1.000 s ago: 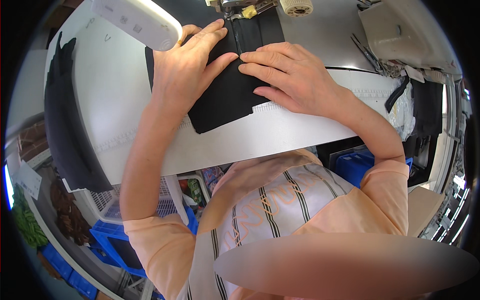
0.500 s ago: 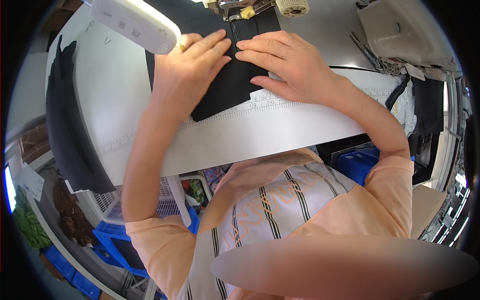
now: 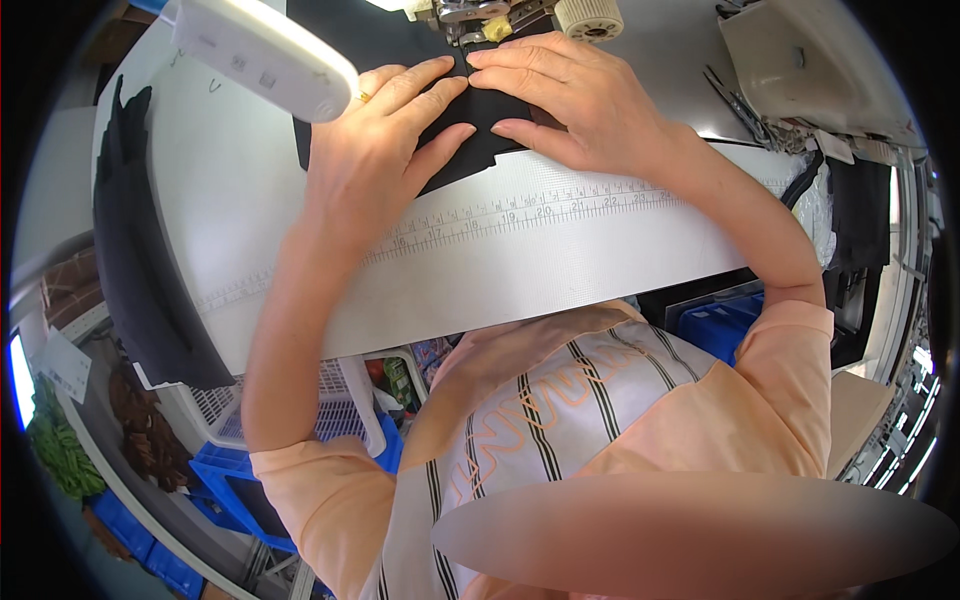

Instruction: The recorder uses an industrial sewing machine to sew a zipper onto a piece of black leather.

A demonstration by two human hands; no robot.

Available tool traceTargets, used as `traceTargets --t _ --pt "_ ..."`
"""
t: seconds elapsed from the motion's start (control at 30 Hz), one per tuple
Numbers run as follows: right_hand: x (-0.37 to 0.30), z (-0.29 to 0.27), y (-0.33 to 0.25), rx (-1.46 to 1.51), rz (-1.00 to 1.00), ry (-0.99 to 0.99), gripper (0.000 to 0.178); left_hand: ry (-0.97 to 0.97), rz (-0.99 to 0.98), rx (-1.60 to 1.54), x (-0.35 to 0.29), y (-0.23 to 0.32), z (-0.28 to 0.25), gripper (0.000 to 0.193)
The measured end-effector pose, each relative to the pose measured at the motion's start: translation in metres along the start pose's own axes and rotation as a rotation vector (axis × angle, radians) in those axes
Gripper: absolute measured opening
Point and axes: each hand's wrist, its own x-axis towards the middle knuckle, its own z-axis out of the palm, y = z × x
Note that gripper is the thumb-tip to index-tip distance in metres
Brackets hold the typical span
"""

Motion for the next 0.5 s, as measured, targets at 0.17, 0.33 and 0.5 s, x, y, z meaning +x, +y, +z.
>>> traceTargets --t 0.17,0.33,0.5 --pt "-0.001 0.006 0.002 -0.022 -0.002 0.042 0.028 -0.004 -0.062 -0.033 0.008 -0.009 0.006 0.029" --pt "-0.004 -0.009 -0.001 0.131 0.115 0.029 0.022 -0.009 -0.02 0.142 0.006 -0.009 0.012 0.029" --pt "0.007 -0.029 0.027 1.137 1.07 -0.268 0.019 -0.041 -0.149 0.024 -0.001 0.004 0.014 0.037"
